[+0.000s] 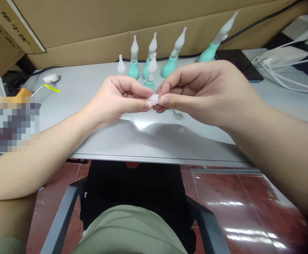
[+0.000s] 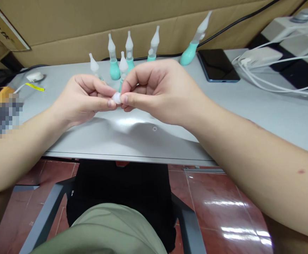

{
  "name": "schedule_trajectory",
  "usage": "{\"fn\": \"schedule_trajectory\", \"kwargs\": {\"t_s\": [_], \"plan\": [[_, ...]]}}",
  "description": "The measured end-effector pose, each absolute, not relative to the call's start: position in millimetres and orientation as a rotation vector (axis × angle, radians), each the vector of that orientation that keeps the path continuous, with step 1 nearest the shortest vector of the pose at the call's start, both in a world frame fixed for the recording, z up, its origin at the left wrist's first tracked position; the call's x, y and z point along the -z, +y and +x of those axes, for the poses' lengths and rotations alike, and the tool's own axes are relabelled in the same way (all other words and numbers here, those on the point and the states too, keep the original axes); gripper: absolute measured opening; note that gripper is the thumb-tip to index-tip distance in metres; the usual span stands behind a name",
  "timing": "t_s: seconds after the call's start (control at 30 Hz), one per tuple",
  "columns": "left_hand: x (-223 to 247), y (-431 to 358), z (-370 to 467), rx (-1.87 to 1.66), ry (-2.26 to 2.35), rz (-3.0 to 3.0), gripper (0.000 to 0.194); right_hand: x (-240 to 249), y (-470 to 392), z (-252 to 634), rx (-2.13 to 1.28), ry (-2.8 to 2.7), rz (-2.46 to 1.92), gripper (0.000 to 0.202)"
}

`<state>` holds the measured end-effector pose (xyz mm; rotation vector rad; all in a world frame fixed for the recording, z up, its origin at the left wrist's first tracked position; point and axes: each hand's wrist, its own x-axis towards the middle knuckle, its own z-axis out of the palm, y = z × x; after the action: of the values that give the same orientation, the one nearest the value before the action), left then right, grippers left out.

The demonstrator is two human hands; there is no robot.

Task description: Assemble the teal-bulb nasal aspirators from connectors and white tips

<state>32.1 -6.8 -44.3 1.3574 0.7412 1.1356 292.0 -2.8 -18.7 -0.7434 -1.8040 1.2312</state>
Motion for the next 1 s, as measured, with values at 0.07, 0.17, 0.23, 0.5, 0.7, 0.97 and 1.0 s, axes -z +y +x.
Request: {"fn": "schedule_trajectory", "kwargs": {"t_s": [0.07, 0.17, 0.23, 0.5, 0.7, 0.97, 1.0], "plan": [[43.3, -7.7, 32.9, -1.121, 0.736, 1.346, 0.036, 19.4, -2.2, 291.5, -1.238, -1.804, -0.723, 0.024], [40.0, -9.1, 34.6, -1.090, 0.748, 1.347, 0.039, 21.0, -0.8, 291.4, -1.229, -1.800, -0.712, 0.027], [37.6, -9.8, 35.6, -1.081, 0.743, 1.348, 0.043, 22.2, -0.2, 291.5, -1.207, -1.793, -0.692, 0.027], [39.4, -9.1, 32.1, -1.086, 0.667, 1.336, 0.034, 21.1, -3.0, 290.0, -1.255, -1.788, -0.756, 0.039], [44.9, -3.3, 28.7, -1.075, 0.689, 1.423, 0.038, 17.6, 0.4, 293.0, -1.324, -1.822, -0.748, 0.032], [44.9, 0.6, 28.0, -1.006, 0.640, 1.500, 0.055, 18.5, 5.3, 292.7, -1.421, -1.761, -0.716, 0.045], [45.4, 1.3, 28.1, -1.011, 0.620, 1.503, 0.053, 19.2, 5.7, 292.9, -1.422, -1.761, -0.716, 0.045]]}}
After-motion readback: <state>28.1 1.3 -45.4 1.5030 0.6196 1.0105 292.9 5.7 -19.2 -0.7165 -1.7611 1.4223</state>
